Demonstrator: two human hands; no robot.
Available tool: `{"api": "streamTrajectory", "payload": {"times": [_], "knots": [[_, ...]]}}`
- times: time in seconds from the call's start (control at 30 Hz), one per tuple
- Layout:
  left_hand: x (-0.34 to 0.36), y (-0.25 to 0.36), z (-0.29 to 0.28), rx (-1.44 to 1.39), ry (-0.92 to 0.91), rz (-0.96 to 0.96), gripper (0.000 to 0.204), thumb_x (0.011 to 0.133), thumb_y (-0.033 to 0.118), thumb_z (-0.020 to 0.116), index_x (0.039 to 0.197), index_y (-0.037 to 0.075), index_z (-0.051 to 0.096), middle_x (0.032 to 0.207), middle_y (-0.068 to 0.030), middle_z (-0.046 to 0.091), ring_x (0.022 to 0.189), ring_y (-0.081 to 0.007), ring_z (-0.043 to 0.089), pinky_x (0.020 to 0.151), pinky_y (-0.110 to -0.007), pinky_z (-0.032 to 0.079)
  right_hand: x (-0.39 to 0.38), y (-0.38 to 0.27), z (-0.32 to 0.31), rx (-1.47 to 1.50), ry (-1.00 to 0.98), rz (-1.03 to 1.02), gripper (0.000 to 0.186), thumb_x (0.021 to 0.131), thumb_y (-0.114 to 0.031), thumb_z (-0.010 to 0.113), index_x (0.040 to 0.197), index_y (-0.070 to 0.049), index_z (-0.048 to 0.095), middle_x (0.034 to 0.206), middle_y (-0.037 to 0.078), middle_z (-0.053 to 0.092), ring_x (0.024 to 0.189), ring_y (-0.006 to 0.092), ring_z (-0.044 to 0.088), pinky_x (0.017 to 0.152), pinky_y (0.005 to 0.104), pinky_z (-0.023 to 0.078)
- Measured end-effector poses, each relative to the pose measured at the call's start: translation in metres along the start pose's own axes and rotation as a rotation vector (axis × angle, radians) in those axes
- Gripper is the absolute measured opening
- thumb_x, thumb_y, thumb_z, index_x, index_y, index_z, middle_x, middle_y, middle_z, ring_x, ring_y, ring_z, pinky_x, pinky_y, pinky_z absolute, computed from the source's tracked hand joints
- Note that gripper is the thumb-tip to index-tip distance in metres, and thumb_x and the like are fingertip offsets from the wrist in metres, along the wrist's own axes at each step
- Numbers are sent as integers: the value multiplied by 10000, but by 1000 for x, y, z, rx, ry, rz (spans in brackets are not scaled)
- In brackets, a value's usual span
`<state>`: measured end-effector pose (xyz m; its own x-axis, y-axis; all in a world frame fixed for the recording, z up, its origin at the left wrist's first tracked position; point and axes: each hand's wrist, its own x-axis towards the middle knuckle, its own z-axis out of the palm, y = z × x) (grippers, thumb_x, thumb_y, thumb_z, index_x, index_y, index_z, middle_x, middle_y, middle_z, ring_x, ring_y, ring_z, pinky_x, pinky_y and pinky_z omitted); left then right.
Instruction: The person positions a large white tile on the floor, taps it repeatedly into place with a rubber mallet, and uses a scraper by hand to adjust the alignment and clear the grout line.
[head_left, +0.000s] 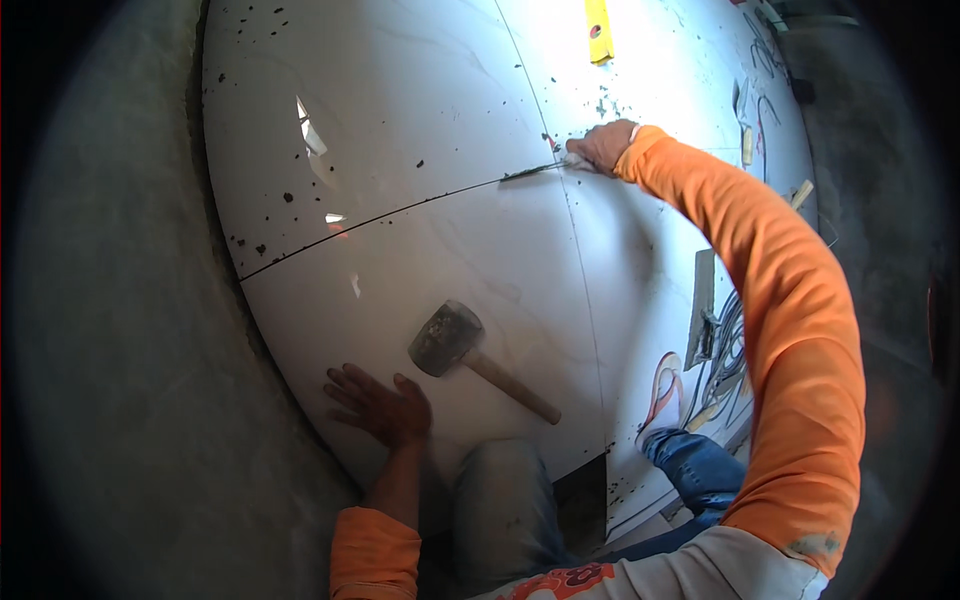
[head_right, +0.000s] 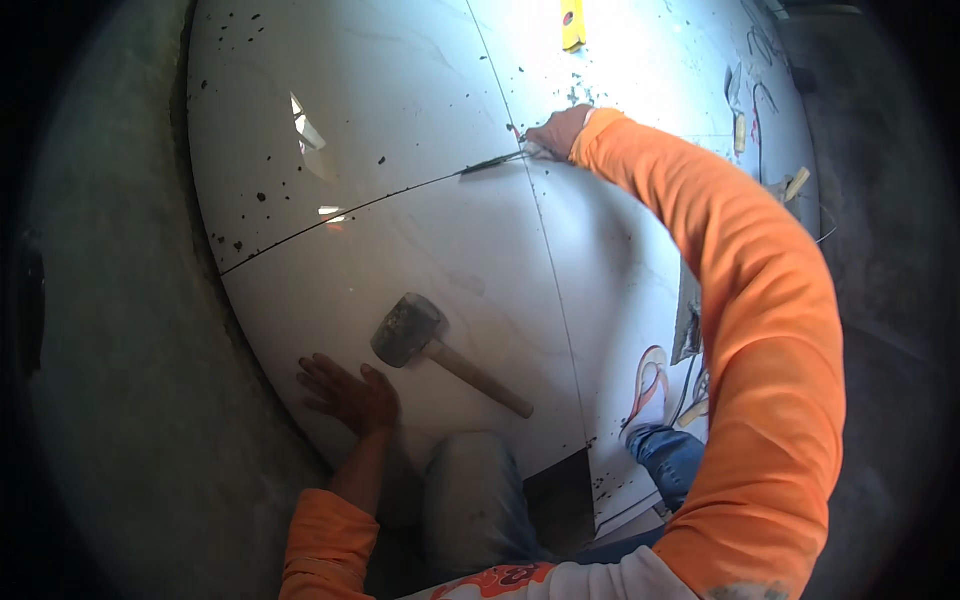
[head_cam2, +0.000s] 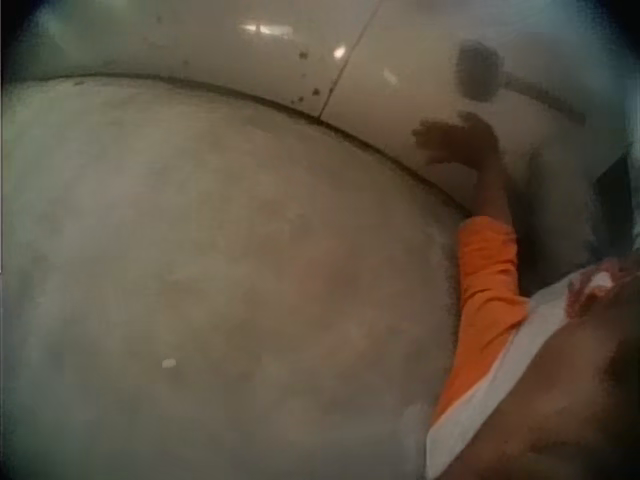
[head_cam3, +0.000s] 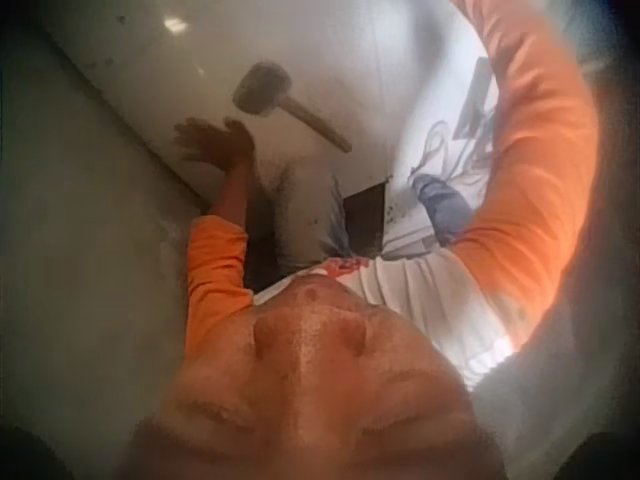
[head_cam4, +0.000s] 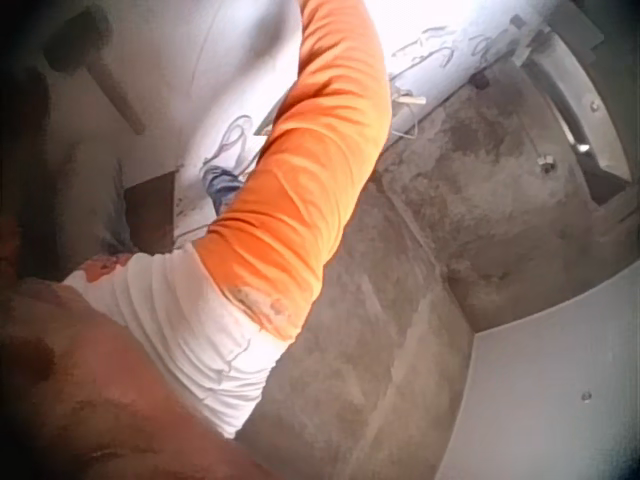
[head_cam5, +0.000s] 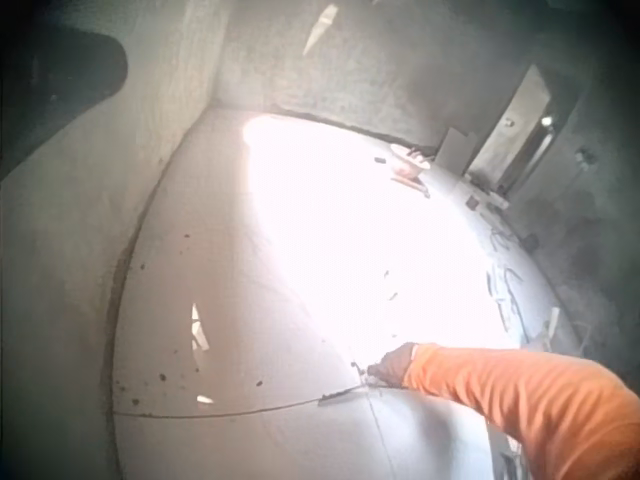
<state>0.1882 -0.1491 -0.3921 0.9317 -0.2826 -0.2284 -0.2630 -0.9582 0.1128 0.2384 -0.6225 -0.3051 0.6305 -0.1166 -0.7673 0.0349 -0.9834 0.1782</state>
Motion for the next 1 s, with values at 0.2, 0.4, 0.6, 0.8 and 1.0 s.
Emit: {"api": "streamTrajectory", "payload": {"times": [0.2, 0.4, 0.6, 0.8, 1.0], "knots": [[-1, 2, -3, -6, 12, 14, 834, 841, 311, 498, 1457, -21, 44, 1515, -267, 46, 1395, -473, 39, 1064, -670, 51, -33, 16, 3, 39, -88, 98, 287, 953, -349, 439, 1099, -127, 550, 877, 156, 659, 834, 350, 649, 727, 462, 503], [-8, 12, -2, 18, 51, 13, 748, 898, 317, 430, 1464, -15, 71, 1530, -236, 51, 1411, -430, 51, 1076, -644, 64, -9, 19, 11, -68, -74, 194, 190, 882, -216, 513, 1006, -135, 632, 981, 103, 672, 937, 308, 644, 783, 417, 510], [-7, 1, 5, 52, 64, -17, 790, 868, 320, 469, 1461, -20, 73, 1527, -242, 56, 1405, -447, 56, 1073, -654, 60, -130, 31, -47, 197, 55, 247, 355, 902, -440, 508, 969, -109, 616, 822, 158, 655, 767, 353, 633, 652, 444, 492], [-11, 13, -5, 177, 1, 10, 682, 936, 317, 391, 1478, 34, 89, 1545, -186, 58, 1415, -413, 48, 1080, -637, 73, -285, -114, 232, 759, 282, 887, 504, 938, -450, 416, 1082, 27, 497, 904, 315, 608, 868, 475, 595, 782, 515, 469], [83, -2, -4, 234, 63, 529, 599, 961, 337, 355, 1472, 85, 169, 1552, -156, 66, 1421, -380, 58, 1082, -638, 78, -296, -254, 371, 845, 558, 1435, 435, 884, -283, 557, 1184, 24, 487, 1032, 293, 586, 1017, 442, 553, 879, 469, 438]]}}
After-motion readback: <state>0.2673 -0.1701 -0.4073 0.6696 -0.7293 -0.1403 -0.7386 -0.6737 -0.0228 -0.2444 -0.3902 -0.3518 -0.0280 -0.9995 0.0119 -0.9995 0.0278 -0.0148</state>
